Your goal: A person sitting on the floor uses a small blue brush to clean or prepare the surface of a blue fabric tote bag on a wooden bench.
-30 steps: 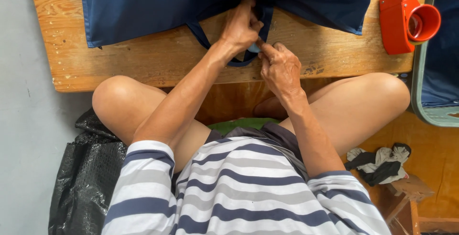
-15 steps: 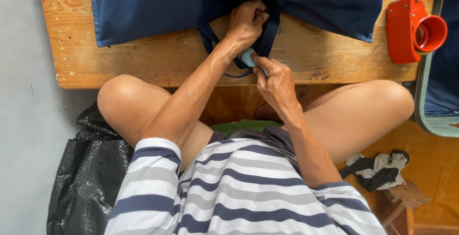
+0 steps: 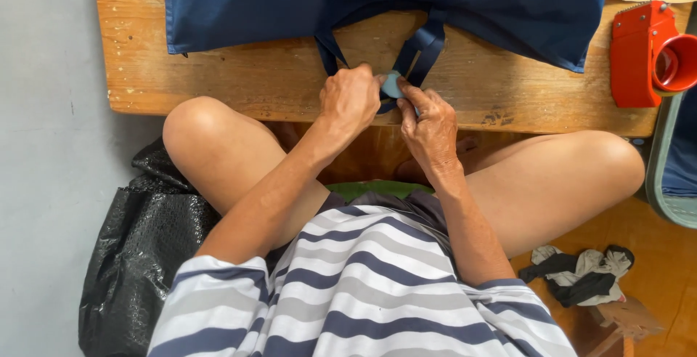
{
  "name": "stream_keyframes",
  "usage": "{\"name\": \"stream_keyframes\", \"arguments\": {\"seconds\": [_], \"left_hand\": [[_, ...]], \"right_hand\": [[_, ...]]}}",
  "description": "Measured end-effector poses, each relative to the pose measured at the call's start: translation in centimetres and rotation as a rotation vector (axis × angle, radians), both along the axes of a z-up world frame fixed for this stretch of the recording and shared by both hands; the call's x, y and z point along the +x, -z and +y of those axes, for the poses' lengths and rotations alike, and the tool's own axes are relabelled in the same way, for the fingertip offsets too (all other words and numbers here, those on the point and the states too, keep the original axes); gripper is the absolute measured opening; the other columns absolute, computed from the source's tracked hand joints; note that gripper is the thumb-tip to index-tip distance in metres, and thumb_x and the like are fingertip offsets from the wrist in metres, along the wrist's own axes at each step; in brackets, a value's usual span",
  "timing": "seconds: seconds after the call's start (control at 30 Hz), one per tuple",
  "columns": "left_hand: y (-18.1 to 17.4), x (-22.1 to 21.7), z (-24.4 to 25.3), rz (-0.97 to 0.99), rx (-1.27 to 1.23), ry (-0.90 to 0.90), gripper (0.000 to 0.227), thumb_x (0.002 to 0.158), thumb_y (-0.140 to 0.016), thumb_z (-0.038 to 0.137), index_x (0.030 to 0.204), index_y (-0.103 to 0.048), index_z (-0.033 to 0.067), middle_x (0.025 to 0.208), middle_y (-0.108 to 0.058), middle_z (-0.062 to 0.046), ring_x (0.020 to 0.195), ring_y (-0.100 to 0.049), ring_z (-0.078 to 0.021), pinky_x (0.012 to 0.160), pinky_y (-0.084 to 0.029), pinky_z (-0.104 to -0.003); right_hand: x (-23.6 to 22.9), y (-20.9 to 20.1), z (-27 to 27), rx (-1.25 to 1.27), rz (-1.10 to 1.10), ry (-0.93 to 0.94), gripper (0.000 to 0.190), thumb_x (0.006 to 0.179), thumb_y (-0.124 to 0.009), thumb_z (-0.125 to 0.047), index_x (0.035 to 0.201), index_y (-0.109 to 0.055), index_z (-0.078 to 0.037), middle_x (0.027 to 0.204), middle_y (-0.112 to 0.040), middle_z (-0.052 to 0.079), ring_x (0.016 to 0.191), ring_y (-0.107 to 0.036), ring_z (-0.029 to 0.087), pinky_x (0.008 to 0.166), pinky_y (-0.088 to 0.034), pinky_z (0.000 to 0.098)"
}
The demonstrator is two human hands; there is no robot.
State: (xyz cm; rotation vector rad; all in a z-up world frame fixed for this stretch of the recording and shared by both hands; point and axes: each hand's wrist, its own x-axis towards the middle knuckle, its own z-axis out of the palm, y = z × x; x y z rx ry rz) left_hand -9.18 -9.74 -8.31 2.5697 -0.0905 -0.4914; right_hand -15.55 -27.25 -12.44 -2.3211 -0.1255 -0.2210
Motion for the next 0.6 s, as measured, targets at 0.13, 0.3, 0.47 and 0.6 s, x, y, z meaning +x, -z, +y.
{"name": "stream_keyframes", "arguments": {"seconds": [0.13,0.3,0.47,0.6], "left_hand": [[1.5,-2.1,0.8,-0.080,-0.264,-0.245,0.016,0.089,-0.069,0.018,0.096,-0.070,0.0045,0.085,-0.074,-0.025,0.081,-0.075,-0.0461,0.068,-0.061,-0.052],[-1.1,-3.1,-0.2,-0.203,-0.583,-0.506,0.026,0.086,-0.073,0.011,0.112,-0.069,0.0103,0.097,-0.078,-0.018,0.087,-0.078,-0.0304,0.071,-0.064,-0.039],[2.5,-4.5,-1.3,-0.159,-0.962,-0.668,0.036,0.093,-0.062,-0.004,0.128,-0.059,0.0025,0.116,-0.074,-0.024,0.103,-0.073,-0.0272,0.085,-0.064,-0.035],[5.3,-4.3,-1.1,-0.178,-1.009,-0.764,0.034,0.094,-0.061,-0.002,0.127,-0.058,0.0054,0.121,-0.073,-0.021,0.106,-0.073,-0.0239,0.084,-0.063,-0.030]], "right_hand": [[0.7,-0.6,-1.1,-0.081,-0.062,0.076,0.030,0.096,-0.071,-0.006,0.124,-0.075,-0.016,0.079,-0.060,0.014,0.078,-0.068,0.038,0.068,-0.056,0.0486],[0.9,-3.9,-0.5,0.130,-0.086,0.078,0.032,0.100,-0.067,-0.006,0.131,-0.072,-0.014,0.093,-0.067,0.017,0.089,-0.070,0.040,0.074,-0.056,0.0448],[0.0,-4.4,2.6,0.147,-0.086,0.003,0.036,0.099,-0.071,-0.004,0.133,-0.071,-0.015,0.090,-0.067,0.013,0.085,-0.070,0.033,0.071,-0.056,0.0414],[0.1,-0.1,2.7,-0.066,-0.079,0.052,0.029,0.096,-0.072,-0.015,0.124,-0.075,-0.023,0.080,-0.062,0.008,0.078,-0.069,0.032,0.068,-0.057,0.0436]]}}
